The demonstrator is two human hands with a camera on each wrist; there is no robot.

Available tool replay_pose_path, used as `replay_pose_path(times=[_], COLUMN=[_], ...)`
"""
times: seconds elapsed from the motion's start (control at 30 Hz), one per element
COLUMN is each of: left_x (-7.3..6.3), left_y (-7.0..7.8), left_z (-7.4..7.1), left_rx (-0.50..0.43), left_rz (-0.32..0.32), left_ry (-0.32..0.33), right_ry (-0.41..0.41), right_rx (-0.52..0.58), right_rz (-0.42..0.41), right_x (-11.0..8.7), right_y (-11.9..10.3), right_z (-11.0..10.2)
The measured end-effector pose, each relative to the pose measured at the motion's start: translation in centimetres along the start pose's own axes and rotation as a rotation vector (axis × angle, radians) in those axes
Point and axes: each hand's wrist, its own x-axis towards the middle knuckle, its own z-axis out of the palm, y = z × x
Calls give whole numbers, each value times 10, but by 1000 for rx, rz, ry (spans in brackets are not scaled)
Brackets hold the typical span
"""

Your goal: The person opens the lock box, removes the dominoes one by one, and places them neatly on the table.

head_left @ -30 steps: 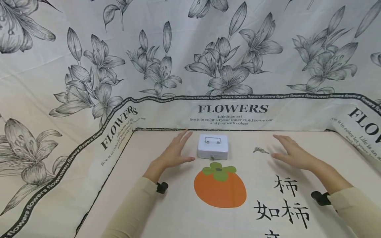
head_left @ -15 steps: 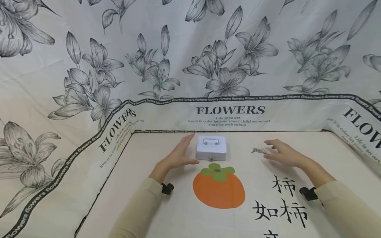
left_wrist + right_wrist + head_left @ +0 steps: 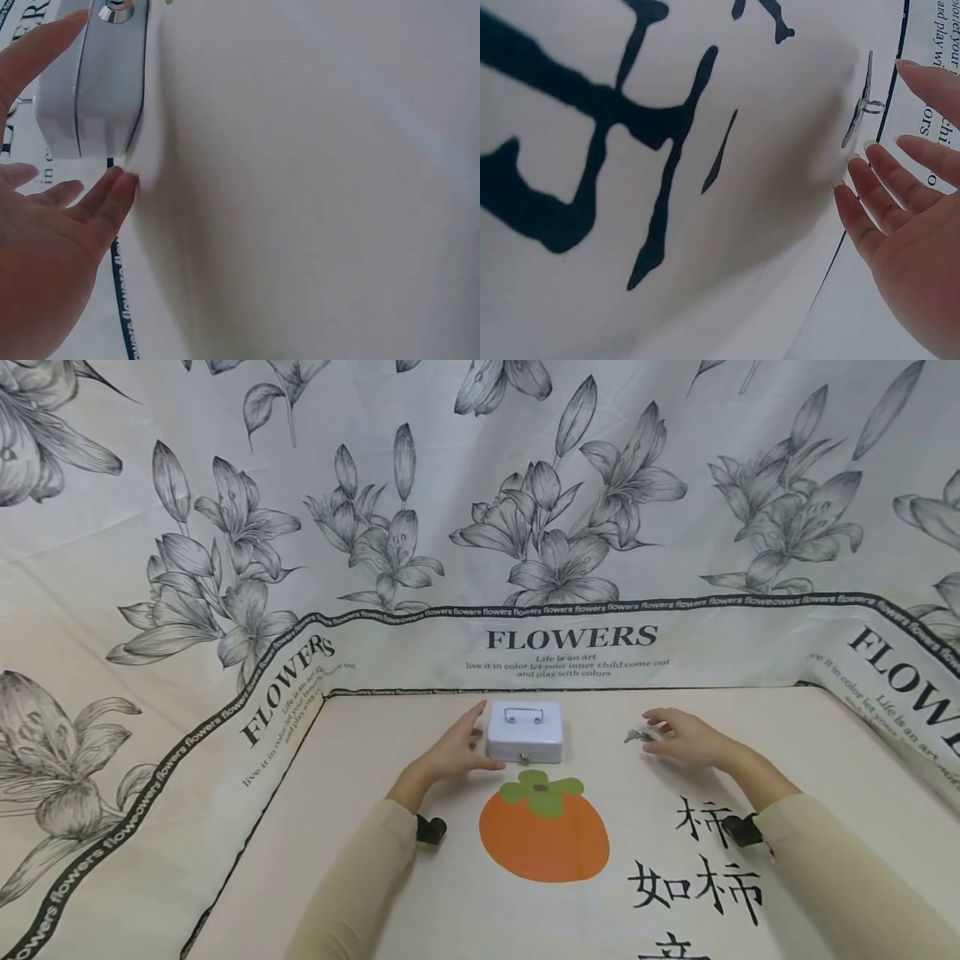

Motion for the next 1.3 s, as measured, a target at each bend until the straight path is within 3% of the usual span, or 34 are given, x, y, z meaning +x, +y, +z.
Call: replay_pose_path(times=[0.17, 0.27, 0.57, 1.3], left_x=[6, 10, 20, 31], left_y=[-3, -2, -4, -9], left_z=[0, 1, 3, -3], left_rx=[-84, -97, -114, -91], left_rz=[-42, -34, 4, -25], left_ry=[0, -2, -27, -80], right_ry=[-23, -47, -55, -36], right_rx=[14, 8, 25, 93], right_rz=[7, 38, 88, 100], right_x=[8, 10, 16, 28], right_y=[1, -1, 6, 14], right_z=[1, -1, 5, 9])
